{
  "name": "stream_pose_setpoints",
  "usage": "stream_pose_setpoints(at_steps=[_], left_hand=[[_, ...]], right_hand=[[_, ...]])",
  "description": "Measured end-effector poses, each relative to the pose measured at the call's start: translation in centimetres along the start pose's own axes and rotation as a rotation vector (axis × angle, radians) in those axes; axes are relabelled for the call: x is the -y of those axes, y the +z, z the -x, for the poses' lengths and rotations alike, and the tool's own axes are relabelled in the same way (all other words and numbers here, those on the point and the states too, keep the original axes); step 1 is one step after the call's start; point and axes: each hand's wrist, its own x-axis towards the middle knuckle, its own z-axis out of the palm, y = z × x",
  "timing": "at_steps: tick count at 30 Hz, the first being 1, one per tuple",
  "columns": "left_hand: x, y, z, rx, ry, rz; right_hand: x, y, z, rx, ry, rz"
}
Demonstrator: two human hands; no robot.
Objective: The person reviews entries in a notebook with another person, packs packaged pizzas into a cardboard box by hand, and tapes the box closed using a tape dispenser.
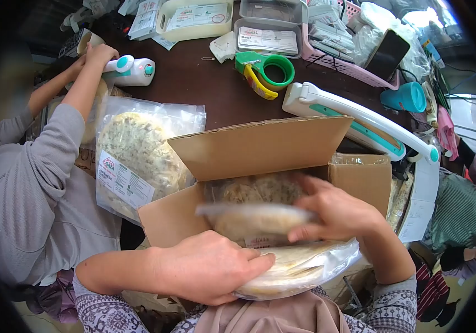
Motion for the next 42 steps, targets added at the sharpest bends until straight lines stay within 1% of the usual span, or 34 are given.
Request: stream_pose_setpoints(at_steps=[1,3,4,6,7,8,9,10,11,13,14,15,17,18,19,21,22,23,25,26,28,29,31,32,34,35,37,38,39,40,41,42], left_hand=[[-0.1,-0.3,-0.2,-0.002,0.002,0.004],[-0.3,-0.9,-0.6,0.072,-0.042,-0.017],[-0.1,-0.9,-0.5,0.070,-0.042,-0.019],[0.4,-0.5,-0.2,-0.061,-0.057,-0.002],[0.8,-0.6,0.0,-0.060,-0.055,-0.004],[1.2,-0.9,0.3,-0.202,-0.065,-0.098],[1.7,-1.2,0.4,-0.349,-0.073,-0.195],[2.2,-1.5,0.4,-0.328,-0.074,-0.159],[2.7,-1.8,0.1,-0.323,-0.069,-0.157],[3.7,-2.3,-0.3,-0.332,0.017,-0.081],[4.1,-2.2,-0.5,-0.331,0.031,-0.054],[4.3,-2.0,-0.6,-0.327,0.032,-0.048],[4.6,-1.5,-0.8,-0.206,0.093,0.081],[4.5,-1.2,-0.9,-0.153,0.089,0.067],[4.2,-1.2,-1.0,-0.155,0.089,0.067],[3.4,-1.3,-0.9,-0.081,0.038,0.056],[3.2,-0.8,-0.9,-0.142,0.064,0.022],[2.8,-0.6,-0.9,-0.143,0.063,0.020],[1.9,-0.5,-1.1,-0.106,0.061,0.034],[1.6,-0.3,-1.2,-0.113,0.071,0.033],[1.5,-0.3,-1.2,-0.121,0.053,0.033],[1.5,-0.2,-1.1,-0.131,0.032,0.031],[1.8,-0.1,-0.9,-0.150,0.044,0.037],[2.0,0.0,-0.8,-0.172,0.056,0.043],[1.9,0.1,-0.6,-0.170,0.084,0.068],[1.9,0.2,-0.6,-0.168,0.107,0.091],[1.9,0.5,-0.7,-0.195,0.118,0.073],[2.0,0.6,-0.8,-0.203,0.114,0.063],[2.0,0.6,-0.9,-0.210,0.110,0.050],[2.0,0.6,-0.9,-0.208,0.112,0.051],[2.0,0.6,-0.9,-0.207,0.112,0.054],[2.1,0.6,-0.9,-0.204,0.110,0.060]], right_hand=[[-0.6,0.8,-0.6,0.005,0.002,0.000],[-1.1,2.0,-2.4,0.155,0.438,0.019],[-1.2,1.9,-2.7,0.220,0.405,0.032],[-0.6,0.8,-2.2,0.211,0.378,0.007],[-0.3,0.0,-1.8,0.197,0.349,-0.011],[-0.2,-0.3,-1.2,0.197,0.353,-0.016],[-0.2,-0.7,-0.6,0.162,0.292,-0.151],[-0.2,-0.9,0.0,0.127,0.230,-0.285],[0.0,-0.9,0.5,0.126,0.236,-0.288],[0.3,-0.8,1.1,0.134,0.110,-0.392],[0.9,-1.2,1.1,0.147,0.068,-0.380],[1.3,-1.3,1.3,0.150,0.071,-0.386],[1.8,-1.5,1.4,0.184,0.051,-0.399],[1.5,-1.6,1.4,0.209,0.026,-0.412],[1.1,-1.8,1.2,0.210,0.026,-0.411],[0.0,-1.9,0.7,0.025,0.353,-0.759],[-0.9,-1.2,0.0,-0.150,0.300,-0.537],[-1.3,-0.5,-0.9,-0.151,0.299,-0.536],[-1.6,0.7,-3.0,0.193,0.643,-0.128],[-1.9,1.5,-3.9,0.193,0.646,-0.131],[-2.4,2.7,-5.2,0.342,0.648,0.065],[-2.3,2.8,-5.0,0.343,0.647,0.063],[-2.1,2.8,-4.1,0.204,0.574,-0.031],[-1.8,2.4,-3.7,0.205,0.577,-0.032],[-1.0,1.4,-3.0,0.298,0.261,-0.084],[-1.0,1.3,-3.1,0.302,0.261,-0.084],[-1.1,1.2,-3.8,0.337,0.398,0.010],[-1.2,1.5,-5.3,0.444,0.601,-0.084],[-2.4,2.9,-5.1,0.444,0.604,-0.083],[-4.2,5.1,-4.8,0.255,0.478,-0.003],[-4.0,5.4,-5.5,0.067,0.346,0.079],[-3.9,5.0,-5.4,0.068,0.345,0.076]])
